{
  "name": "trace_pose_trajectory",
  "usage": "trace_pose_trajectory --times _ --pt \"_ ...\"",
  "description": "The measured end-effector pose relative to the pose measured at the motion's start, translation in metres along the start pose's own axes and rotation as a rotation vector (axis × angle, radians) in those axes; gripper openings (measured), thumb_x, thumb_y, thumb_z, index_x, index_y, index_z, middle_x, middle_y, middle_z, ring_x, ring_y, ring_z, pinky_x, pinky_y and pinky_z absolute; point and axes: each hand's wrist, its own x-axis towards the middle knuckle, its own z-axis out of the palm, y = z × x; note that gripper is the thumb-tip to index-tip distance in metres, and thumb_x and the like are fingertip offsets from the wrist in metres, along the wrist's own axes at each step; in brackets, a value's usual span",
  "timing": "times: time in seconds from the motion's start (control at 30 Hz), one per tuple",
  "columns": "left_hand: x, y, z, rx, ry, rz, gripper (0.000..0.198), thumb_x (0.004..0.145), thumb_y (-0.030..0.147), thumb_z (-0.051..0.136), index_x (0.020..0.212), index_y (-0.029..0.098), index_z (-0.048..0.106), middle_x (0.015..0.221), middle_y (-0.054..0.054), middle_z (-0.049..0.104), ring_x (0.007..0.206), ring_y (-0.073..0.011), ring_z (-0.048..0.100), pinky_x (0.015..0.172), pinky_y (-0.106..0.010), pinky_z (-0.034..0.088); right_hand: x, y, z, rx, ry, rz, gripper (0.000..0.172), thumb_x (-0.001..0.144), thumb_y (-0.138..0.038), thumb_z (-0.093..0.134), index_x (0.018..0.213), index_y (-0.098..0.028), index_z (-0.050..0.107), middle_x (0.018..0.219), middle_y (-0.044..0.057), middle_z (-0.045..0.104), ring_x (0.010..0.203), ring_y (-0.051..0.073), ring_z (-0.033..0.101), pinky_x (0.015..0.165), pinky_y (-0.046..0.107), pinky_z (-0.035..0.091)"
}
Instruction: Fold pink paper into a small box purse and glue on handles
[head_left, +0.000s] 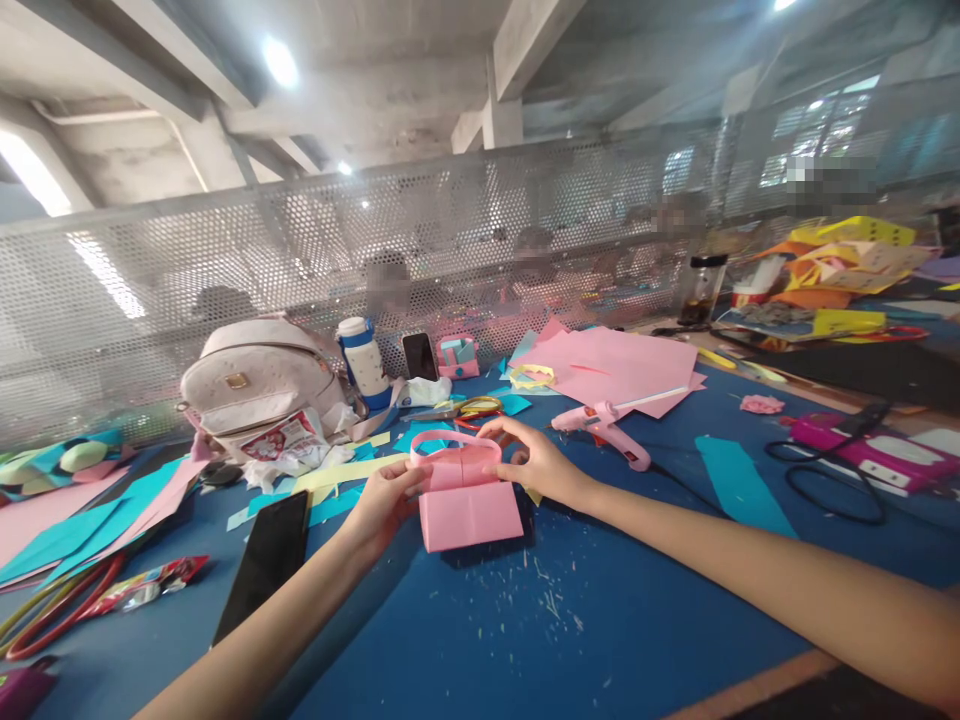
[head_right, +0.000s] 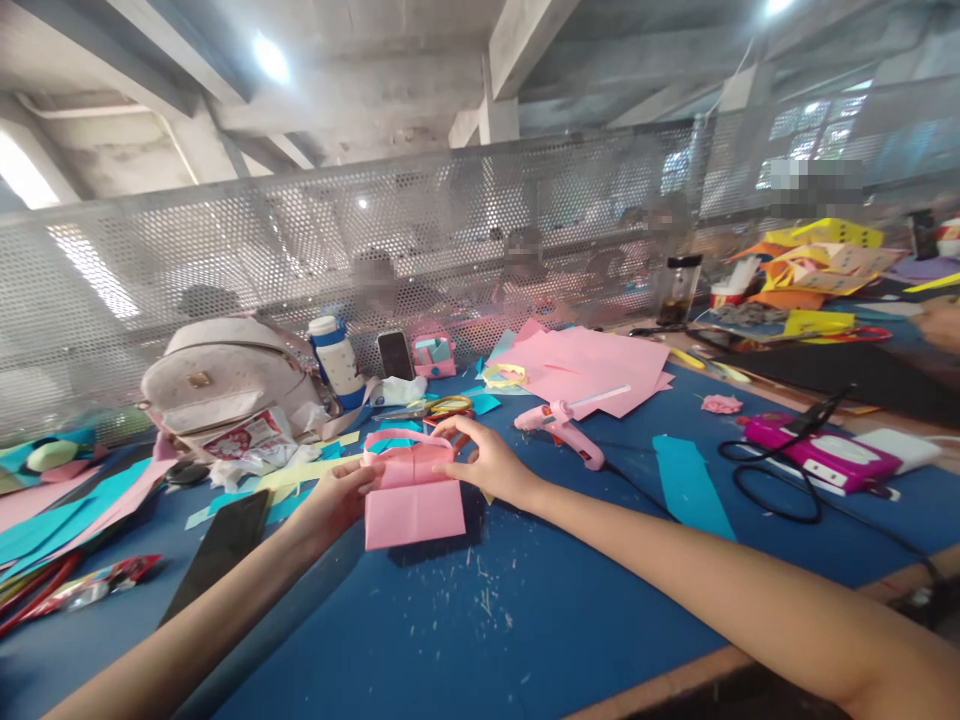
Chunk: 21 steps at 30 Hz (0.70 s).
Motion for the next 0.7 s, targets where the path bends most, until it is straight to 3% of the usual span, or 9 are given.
trace_pose_trajectory --times 0.13,0.23,0.3,0.5,0.57,0.7 --pt "-0.005 0.003 0.007 0.030 -0.008 -0.034 0.030 0.063 0.036 0.084 0.074 0.012 0.071 0.068 -0.004 0.068 0.058 -0.0113 0.060 0.058 -0.022 0.050 -0.003 -0.019 -0.001 -0.307 0.085 -0.235 0.033 0.077 -0.035 0.075 0.106 -0.026 0.061 0.116 0.007 0.055 0.106 0.023 0.054 0.075 0.032 0.048" --pt "-0.010 0.005 0.014 0.058 -0.024 0.000 0.030 0.064 0.036 0.084 0.079 0.012 0.073 0.075 -0.007 0.073 0.063 -0.0148 0.064 0.061 -0.024 0.050 -0.005 -0.041 0.000 -0.396 0.065 -0.367 0.026 0.082 -0.038 0.071 0.104 -0.026 0.061 0.110 0.006 0.059 0.107 0.024 0.053 0.089 0.038 0.045" --pt "-0.013 0.007 0.019 0.076 -0.038 0.043 0.028 0.064 0.034 0.084 0.078 0.012 0.074 0.075 -0.007 0.074 0.064 -0.0158 0.065 0.064 -0.025 0.050 -0.004 -0.057 0.002 -0.451 -0.001 -0.429 0.018 0.086 -0.036 0.067 0.099 -0.025 0.061 0.101 0.004 0.062 0.100 0.022 0.055 0.090 0.039 0.043" --pt "-0.023 0.019 0.031 0.122 -0.084 0.178 0.025 0.058 0.027 0.087 0.077 0.015 0.075 0.076 -0.006 0.075 0.072 -0.0208 0.067 0.069 -0.028 0.051 0.011 -0.095 0.005 -0.518 -0.155 -0.315 0.003 0.088 -0.024 0.063 0.088 -0.023 0.066 0.085 0.000 0.067 0.080 0.016 0.058 0.074 0.030 0.043" --pt "-0.025 0.020 0.033 0.146 -0.101 0.210 0.024 0.061 0.029 0.085 0.078 0.015 0.076 0.074 -0.006 0.075 0.070 -0.0213 0.067 0.068 -0.029 0.051 0.018 -0.102 0.005 -0.534 -0.184 -0.298 0.008 0.086 -0.019 0.063 0.091 -0.024 0.067 0.086 -0.001 0.068 0.079 0.015 0.059 0.071 0.028 0.042" --pt "-0.025 0.017 0.032 0.149 -0.119 0.217 0.019 0.065 0.032 0.083 0.071 0.016 0.074 0.070 -0.005 0.074 0.064 -0.0186 0.067 0.067 -0.028 0.052 0.031 -0.107 0.006 -0.617 -0.303 -0.404 0.024 0.086 -0.012 0.060 0.099 -0.029 0.069 0.086 -0.002 0.068 0.082 0.016 0.059 0.070 0.028 0.040"
